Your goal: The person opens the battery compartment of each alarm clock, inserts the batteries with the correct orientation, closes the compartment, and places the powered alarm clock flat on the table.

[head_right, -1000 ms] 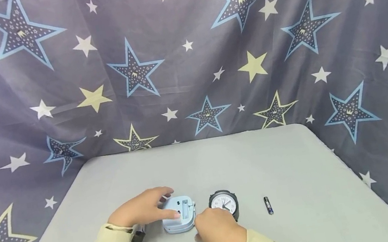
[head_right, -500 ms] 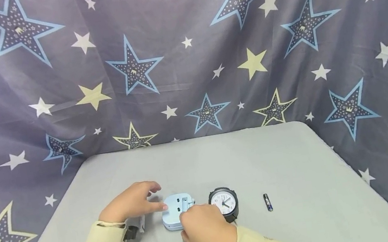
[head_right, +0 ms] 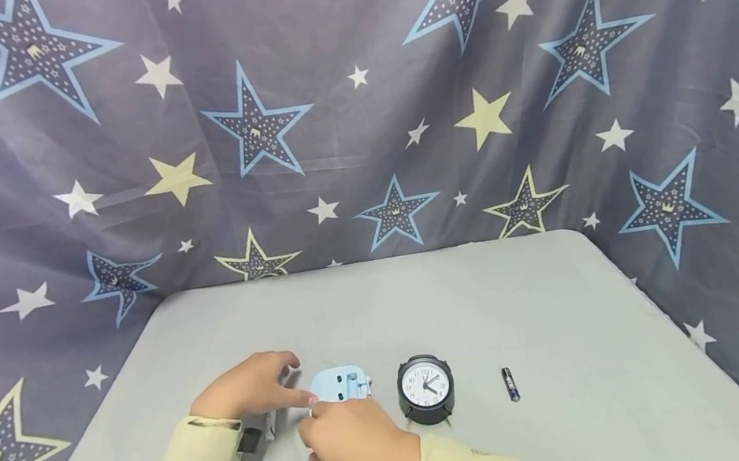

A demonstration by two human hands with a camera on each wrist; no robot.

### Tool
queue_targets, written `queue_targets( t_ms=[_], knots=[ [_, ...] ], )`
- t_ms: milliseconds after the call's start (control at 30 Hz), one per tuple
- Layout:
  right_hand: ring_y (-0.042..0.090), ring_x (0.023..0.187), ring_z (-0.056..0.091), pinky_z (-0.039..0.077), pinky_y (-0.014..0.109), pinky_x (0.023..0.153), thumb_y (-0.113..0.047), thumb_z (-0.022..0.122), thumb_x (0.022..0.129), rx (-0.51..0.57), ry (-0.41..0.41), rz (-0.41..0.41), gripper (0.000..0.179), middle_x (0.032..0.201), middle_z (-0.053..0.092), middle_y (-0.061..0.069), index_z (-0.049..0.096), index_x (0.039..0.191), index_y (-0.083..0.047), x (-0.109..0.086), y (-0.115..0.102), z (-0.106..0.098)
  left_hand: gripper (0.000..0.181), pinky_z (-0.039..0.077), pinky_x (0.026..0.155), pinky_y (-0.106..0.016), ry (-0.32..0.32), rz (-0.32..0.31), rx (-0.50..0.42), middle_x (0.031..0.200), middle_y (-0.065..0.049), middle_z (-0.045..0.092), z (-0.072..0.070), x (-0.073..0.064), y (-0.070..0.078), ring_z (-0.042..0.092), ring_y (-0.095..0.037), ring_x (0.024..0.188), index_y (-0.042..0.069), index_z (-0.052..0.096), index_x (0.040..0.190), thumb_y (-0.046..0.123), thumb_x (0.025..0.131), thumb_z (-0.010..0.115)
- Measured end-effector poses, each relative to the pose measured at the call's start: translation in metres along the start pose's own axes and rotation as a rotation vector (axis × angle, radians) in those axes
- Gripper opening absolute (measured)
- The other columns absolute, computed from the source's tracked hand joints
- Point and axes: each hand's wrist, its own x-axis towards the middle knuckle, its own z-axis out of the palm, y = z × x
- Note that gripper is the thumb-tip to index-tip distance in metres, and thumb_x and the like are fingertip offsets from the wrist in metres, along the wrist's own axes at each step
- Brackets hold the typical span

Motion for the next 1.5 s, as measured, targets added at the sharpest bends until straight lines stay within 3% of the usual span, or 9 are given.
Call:
queue_targets(
  t_ms=[200, 333, 433, 667, 1000, 1300, 1500],
  knots=[
    [0.001, 0.063, 0.052, 0.034, 0.022, 0.046, -0.028, 0.079, 0.081, 0.006, 0.022, -0.049, 0.017, 0.078, 0.055, -0.013, 0.063, 0.080, -0.028, 0.005, -0.005, 0.009, 0.060, 0.053, 0.082, -0.042, 0.023, -0.008, -0.024, 0.111, -0.007, 0.073, 0.000, 0.001, -0.009, 0.063, -0.016, 0.092, 0.006, 0.070, 0.116, 0.055, 0.082, 0.080],
    [0.002, 0.063, 0.054, 0.036, 0.022, 0.046, -0.029, 0.080, 0.081, 0.011, 0.013, -0.042, 0.017, 0.078, 0.056, -0.013, 0.063, 0.081, -0.027, 0.006, -0.003, 0.011, 0.035, 0.049, 0.070, -0.037, 0.032, -0.041, -0.022, 0.090, -0.001, 0.068, -0.002, -0.008, -0.018, 0.058, -0.016, 0.077, 0.010, 0.069, 0.097, 0.041, 0.087, 0.079],
    [0.002, 0.062, 0.055, 0.039, 0.023, 0.046, -0.031, 0.080, 0.083, 0.010, -0.018, -0.017, 0.015, 0.081, 0.058, -0.013, 0.065, 0.084, -0.027, 0.005, 0.000, 0.011, 0.027, 0.046, 0.068, -0.036, 0.019, -0.054, -0.002, 0.084, 0.001, 0.063, 0.000, -0.017, -0.023, 0.055, -0.017, 0.074, 0.011, 0.068, 0.091, 0.034, 0.086, 0.082],
    [0.004, 0.061, 0.056, 0.041, 0.025, 0.046, -0.029, 0.078, 0.084, 0.017, -0.038, 0.018, 0.012, 0.081, 0.059, -0.012, 0.066, 0.085, -0.026, 0.002, 0.008, 0.009, 0.033, 0.044, 0.062, -0.035, 0.047, -0.072, 0.001, 0.077, 0.001, 0.059, 0.008, -0.030, -0.024, 0.053, -0.017, 0.067, 0.012, 0.063, 0.084, 0.033, 0.080, 0.088],
    [0.004, 0.062, 0.057, 0.041, 0.024, 0.049, -0.027, 0.078, 0.083, 0.019, -0.036, 0.061, 0.010, 0.084, 0.061, -0.012, 0.071, 0.090, -0.024, -0.008, 0.022, 0.006, 0.031, 0.043, 0.055, -0.032, 0.085, -0.075, -0.034, 0.066, 0.001, 0.057, 0.028, -0.032, -0.019, 0.055, -0.015, 0.054, 0.012, 0.058, 0.080, 0.019, 0.079, 0.088],
    [-0.001, 0.065, 0.052, 0.044, 0.023, 0.053, -0.023, 0.078, 0.083, 0.071, 0.000, 0.104, 0.008, 0.082, 0.061, -0.012, 0.071, 0.087, -0.022, -0.023, 0.037, 0.003, 0.019, 0.044, 0.051, -0.031, 0.089, -0.102, -0.093, 0.062, 0.000, 0.060, 0.027, -0.029, -0.019, 0.060, -0.013, 0.046, 0.013, 0.059, 0.080, 0.011, 0.081, 0.078],
    [-0.003, 0.065, 0.049, 0.042, 0.019, 0.054, -0.019, 0.077, 0.084, 0.144, 0.000, 0.162, 0.007, 0.081, 0.060, -0.013, 0.070, 0.084, -0.022, -0.032, 0.048, 0.004, 0.017, 0.043, 0.051, -0.030, 0.124, -0.064, -0.119, 0.061, 0.003, 0.060, 0.026, -0.025, -0.017, 0.061, -0.011, 0.048, 0.015, 0.060, 0.084, 0.011, 0.084, 0.077]
  ],
)
